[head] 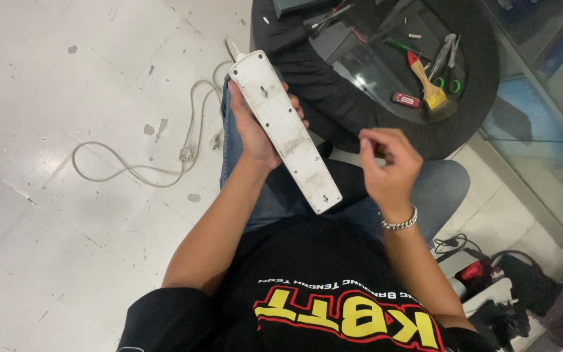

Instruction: Inspecting and repairing the internal wiring of a power strip

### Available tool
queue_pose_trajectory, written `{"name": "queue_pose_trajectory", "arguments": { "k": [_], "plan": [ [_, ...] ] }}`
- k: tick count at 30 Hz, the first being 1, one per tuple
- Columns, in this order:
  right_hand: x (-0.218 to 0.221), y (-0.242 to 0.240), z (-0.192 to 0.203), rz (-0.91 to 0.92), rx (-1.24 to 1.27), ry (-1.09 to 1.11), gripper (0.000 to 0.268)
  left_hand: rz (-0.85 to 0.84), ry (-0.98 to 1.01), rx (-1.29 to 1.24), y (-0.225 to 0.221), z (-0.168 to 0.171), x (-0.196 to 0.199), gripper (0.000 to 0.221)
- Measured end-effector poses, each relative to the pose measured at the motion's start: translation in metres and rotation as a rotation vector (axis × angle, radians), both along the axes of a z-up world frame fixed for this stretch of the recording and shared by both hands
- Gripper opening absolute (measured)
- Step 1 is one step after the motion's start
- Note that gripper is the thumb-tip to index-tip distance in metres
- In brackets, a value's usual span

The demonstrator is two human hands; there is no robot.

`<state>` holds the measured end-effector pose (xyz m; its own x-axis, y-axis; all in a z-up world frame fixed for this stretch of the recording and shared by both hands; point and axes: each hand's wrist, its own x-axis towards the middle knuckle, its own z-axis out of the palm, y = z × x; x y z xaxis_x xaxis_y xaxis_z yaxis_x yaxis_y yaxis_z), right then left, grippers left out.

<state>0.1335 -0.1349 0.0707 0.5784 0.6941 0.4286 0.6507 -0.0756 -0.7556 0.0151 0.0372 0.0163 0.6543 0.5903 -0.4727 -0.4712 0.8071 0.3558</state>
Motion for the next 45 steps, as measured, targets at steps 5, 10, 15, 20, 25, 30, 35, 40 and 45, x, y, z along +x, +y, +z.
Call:
{"name": "queue_pose_trajectory", "arguments": {
  "k": [5,10,15,20,25,30,35,40,45],
  "plan": [
    [0.023,-0.004,-0.008,-0.053,-0.126,0.238,0.008,-0.022,-0.059,0.011,0.010,0.011,-0.005,0.085],
    [-0.006,0.008,0.005,0.196,-0.374,0.680,0.021,-0.020,-0.134,-0.004,0.013,0.021,-0.006,0.080],
    [-0.023,0.010,-0.008,0.223,-0.356,0.827,0.021,-0.014,-0.133,0.032,0.012,0.022,-0.008,0.079],
    [-0.030,0.010,-0.018,0.183,-0.328,0.839,0.021,-0.017,-0.113,0.008,0.011,0.019,-0.008,0.081],
    [-0.031,0.012,-0.021,0.180,-0.318,0.857,0.020,-0.013,-0.089,0.028,0.007,0.027,-0.012,0.081],
    [-0.029,0.004,-0.034,0.193,-0.316,0.895,0.016,-0.013,-0.128,-0.015,0.004,0.020,-0.015,0.081],
    [-0.016,-0.027,-0.083,0.111,-0.435,0.601,0.014,-0.004,-0.135,-0.053,0.008,0.026,-0.025,0.080],
    [-0.035,-0.082,-0.186,0.400,-0.868,-0.036,0.013,-0.012,-0.118,-0.069,0.010,0.029,-0.029,0.082],
    [-0.044,-0.077,-0.195,0.401,-0.929,0.086,0.039,0.041,-0.112,-0.075,0.010,0.028,-0.028,0.083]
  ]
}}
